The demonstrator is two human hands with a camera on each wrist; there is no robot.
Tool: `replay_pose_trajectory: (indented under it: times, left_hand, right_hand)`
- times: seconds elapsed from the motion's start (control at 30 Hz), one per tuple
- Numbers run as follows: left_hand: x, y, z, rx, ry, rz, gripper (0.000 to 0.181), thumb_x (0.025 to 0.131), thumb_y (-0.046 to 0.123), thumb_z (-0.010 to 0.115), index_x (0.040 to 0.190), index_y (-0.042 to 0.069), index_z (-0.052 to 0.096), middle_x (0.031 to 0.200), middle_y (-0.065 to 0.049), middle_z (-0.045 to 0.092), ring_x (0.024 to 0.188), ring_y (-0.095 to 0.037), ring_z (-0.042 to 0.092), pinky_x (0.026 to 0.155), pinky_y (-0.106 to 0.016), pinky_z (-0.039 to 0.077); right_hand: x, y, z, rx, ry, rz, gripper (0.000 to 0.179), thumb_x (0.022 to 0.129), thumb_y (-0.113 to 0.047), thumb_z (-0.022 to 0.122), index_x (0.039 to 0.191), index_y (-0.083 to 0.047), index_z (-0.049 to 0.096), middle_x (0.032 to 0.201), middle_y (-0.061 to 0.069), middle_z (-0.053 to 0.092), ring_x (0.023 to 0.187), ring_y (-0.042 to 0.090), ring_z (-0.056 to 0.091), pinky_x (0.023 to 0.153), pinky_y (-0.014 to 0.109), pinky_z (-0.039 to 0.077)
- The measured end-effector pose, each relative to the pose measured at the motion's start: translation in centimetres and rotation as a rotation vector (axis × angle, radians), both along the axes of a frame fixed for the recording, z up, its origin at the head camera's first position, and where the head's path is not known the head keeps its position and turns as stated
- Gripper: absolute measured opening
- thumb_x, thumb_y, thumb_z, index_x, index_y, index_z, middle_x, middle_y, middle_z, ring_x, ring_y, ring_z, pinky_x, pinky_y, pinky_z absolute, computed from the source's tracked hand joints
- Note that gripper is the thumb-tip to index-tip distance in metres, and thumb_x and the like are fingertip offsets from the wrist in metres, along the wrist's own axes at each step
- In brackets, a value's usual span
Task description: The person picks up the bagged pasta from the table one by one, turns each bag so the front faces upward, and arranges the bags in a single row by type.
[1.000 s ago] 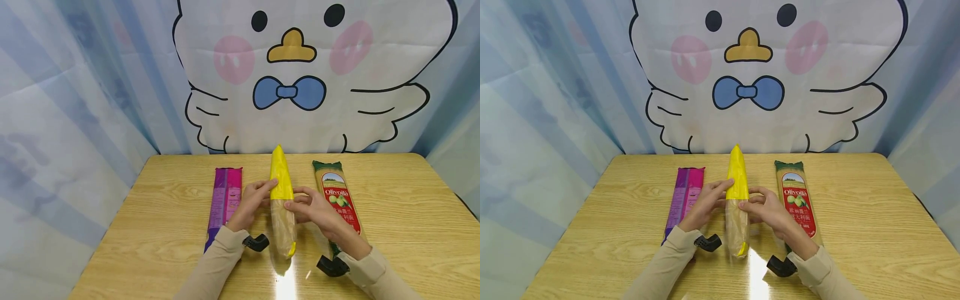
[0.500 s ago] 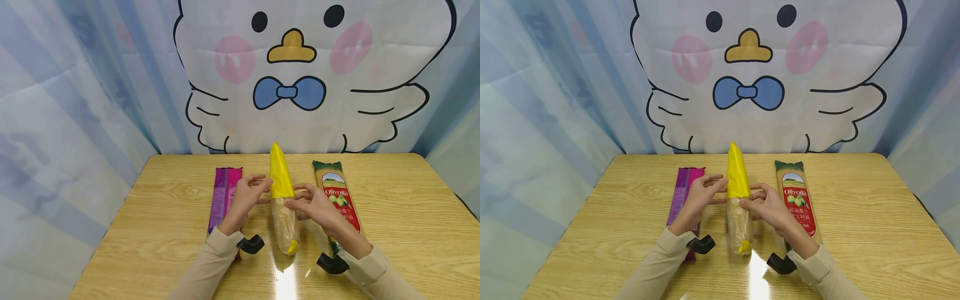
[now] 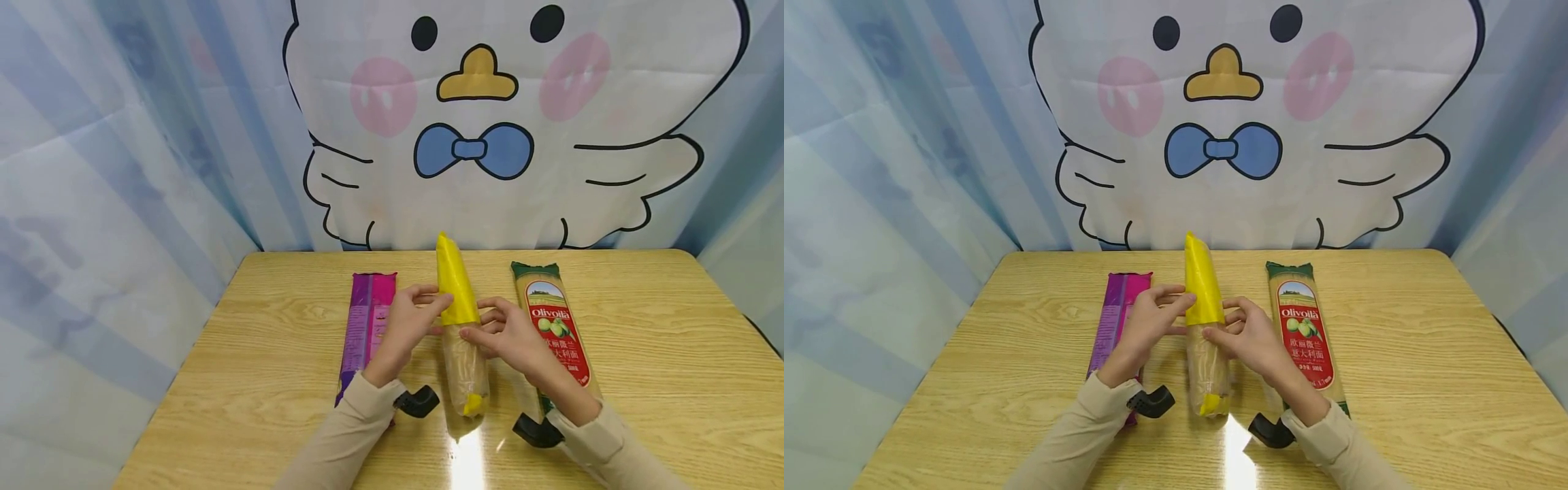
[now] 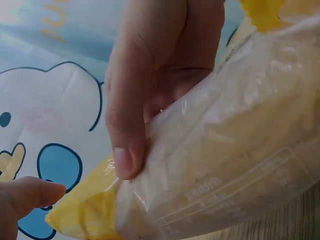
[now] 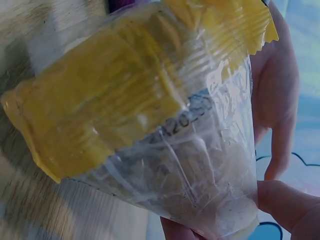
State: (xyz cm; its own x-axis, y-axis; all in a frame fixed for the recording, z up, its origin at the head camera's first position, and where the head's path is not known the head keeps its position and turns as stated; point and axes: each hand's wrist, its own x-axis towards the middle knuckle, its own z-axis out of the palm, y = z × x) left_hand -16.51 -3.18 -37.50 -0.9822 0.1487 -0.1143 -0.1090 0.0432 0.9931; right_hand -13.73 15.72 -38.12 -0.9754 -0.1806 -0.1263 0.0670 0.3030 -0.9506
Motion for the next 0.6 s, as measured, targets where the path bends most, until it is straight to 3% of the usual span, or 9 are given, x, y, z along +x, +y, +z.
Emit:
replay_pose_trajectory:
  times: [0.27, 0.43, 0.6]
  left_hand:
    - [-0.42, 0.38, -0.43, -0.021, -0.027, 0.022, 0.053, 0.088, 0.034, 0.075, 0.125, -0.001, 0.06, 0.111, -0.016, 0.067, 0.092, -0.023, 0.07, 0.071, -0.035, 0.062]
    - [-0.65, 0.72, -0.71, -0.061, -0.007, 0.02, 0.055, 0.087, 0.037, 0.076, 0.123, -0.002, 0.062, 0.104, -0.014, 0.07, 0.087, -0.02, 0.07, 0.066, -0.032, 0.061]
    - [-0.61, 0.96, -0.76, -0.111, 0.002, 0.056, 0.054, 0.085, 0.038, 0.077, 0.12, -0.001, 0.064, 0.1, -0.012, 0.071, 0.081, -0.018, 0.07, 0.062, -0.031, 0.061]
  right_hand:
    - [0.22, -0.41, 0.16, 0.091, 0.078, -0.008, 0.064, 0.088, -0.025, 0.077, 0.134, 0.005, 0.045, 0.105, 0.019, 0.063, 0.081, 0.019, 0.067, 0.063, 0.031, 0.06]
    - [0.47, -0.67, 0.27, 0.216, 0.141, -0.02, 0.06, 0.087, -0.029, 0.078, 0.13, 0.003, 0.05, 0.103, 0.017, 0.063, 0.08, 0.019, 0.066, 0.06, 0.029, 0.059]
    - [0.71, -0.93, 0.43, 0.316, 0.198, -0.018, 0.057, 0.087, -0.032, 0.078, 0.126, 0.001, 0.053, 0.103, 0.017, 0.064, 0.083, 0.021, 0.068, 0.062, 0.029, 0.059]
